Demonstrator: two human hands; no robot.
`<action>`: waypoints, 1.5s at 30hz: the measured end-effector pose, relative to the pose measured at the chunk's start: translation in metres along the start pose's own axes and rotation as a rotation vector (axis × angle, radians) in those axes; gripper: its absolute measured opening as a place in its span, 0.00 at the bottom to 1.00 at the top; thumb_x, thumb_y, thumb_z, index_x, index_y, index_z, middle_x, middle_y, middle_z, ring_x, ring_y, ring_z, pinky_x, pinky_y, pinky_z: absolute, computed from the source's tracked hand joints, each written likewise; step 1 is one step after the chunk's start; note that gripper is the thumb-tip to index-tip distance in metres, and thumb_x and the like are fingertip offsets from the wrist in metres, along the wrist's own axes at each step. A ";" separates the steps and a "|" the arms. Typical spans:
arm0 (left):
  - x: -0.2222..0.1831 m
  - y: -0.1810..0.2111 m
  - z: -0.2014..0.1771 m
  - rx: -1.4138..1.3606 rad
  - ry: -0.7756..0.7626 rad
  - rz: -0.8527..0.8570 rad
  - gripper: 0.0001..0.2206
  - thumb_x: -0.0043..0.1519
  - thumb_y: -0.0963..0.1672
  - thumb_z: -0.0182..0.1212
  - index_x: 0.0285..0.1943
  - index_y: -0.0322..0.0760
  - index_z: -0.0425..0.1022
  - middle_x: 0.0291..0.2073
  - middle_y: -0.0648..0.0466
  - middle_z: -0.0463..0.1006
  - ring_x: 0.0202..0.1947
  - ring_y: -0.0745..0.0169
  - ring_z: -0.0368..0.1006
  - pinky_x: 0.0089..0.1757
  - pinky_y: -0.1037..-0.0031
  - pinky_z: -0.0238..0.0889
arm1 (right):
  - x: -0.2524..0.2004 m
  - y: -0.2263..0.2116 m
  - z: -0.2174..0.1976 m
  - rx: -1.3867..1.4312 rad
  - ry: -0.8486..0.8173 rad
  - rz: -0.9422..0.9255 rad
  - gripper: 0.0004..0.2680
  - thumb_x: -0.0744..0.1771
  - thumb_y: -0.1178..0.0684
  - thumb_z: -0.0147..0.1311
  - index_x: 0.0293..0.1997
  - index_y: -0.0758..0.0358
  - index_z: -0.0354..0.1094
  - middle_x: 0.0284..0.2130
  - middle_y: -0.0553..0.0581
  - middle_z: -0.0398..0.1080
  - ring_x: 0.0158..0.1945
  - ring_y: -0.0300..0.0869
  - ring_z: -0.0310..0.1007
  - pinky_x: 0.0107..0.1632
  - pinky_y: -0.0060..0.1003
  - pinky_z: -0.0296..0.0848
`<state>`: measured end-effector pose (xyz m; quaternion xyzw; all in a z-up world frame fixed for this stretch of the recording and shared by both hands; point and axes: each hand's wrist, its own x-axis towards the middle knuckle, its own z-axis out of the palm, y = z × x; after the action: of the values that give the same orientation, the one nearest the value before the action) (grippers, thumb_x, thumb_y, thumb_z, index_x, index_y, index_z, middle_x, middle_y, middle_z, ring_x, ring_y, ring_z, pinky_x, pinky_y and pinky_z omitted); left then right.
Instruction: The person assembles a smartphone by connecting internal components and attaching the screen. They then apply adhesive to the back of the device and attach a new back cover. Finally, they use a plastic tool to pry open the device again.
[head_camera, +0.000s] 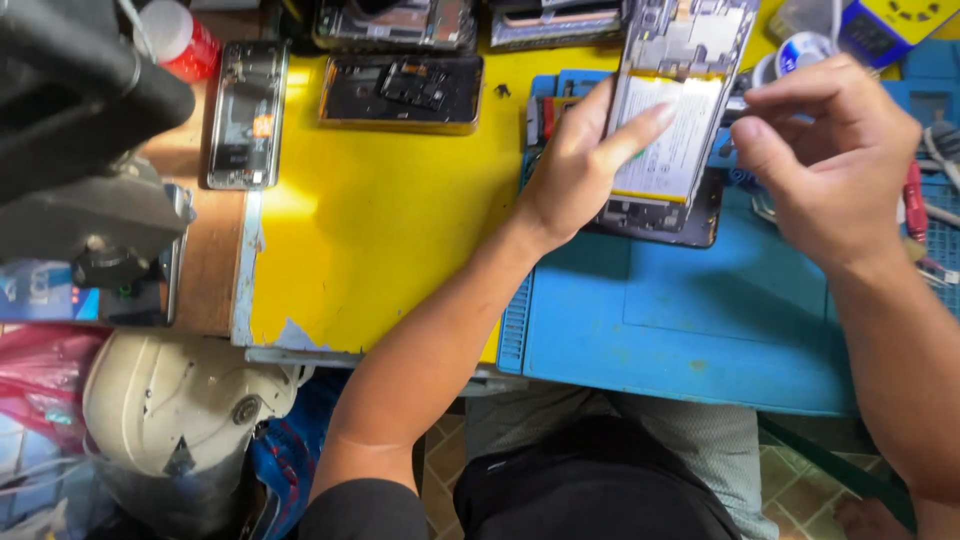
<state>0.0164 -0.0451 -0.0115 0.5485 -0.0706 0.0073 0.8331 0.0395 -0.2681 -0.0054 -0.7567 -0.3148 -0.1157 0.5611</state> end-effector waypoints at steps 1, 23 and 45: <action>-0.002 0.003 -0.001 0.035 -0.070 -0.006 0.16 0.67 0.45 0.60 0.61 0.33 0.73 0.53 0.46 0.81 0.51 0.56 0.78 0.52 0.65 0.76 | 0.001 -0.003 0.001 0.042 0.000 0.020 0.08 0.76 0.67 0.58 0.59 0.81 0.63 0.52 0.69 0.61 0.54 0.51 0.67 0.53 0.38 0.75; -0.018 0.061 -0.004 1.122 0.111 0.762 0.08 0.64 0.38 0.67 0.50 0.29 0.79 0.42 0.44 0.74 0.40 0.53 0.76 0.46 0.66 0.77 | 0.002 -0.006 0.008 0.430 -0.230 0.495 0.18 0.67 0.54 0.55 0.63 0.69 0.63 0.53 0.58 0.75 0.53 0.43 0.77 0.55 0.37 0.80; -0.021 0.077 0.032 1.160 0.080 0.747 0.03 0.63 0.37 0.67 0.43 0.28 0.80 0.36 0.48 0.81 0.32 0.55 0.78 0.39 0.68 0.75 | -0.030 -0.017 0.025 -0.350 -0.187 0.012 0.08 0.64 0.50 0.65 0.42 0.53 0.72 0.27 0.48 0.70 0.25 0.43 0.68 0.29 0.37 0.62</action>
<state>-0.0147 -0.0420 0.0689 0.8437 -0.2088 0.3504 0.3489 0.0019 -0.2528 -0.0163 -0.8520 -0.3362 -0.0948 0.3899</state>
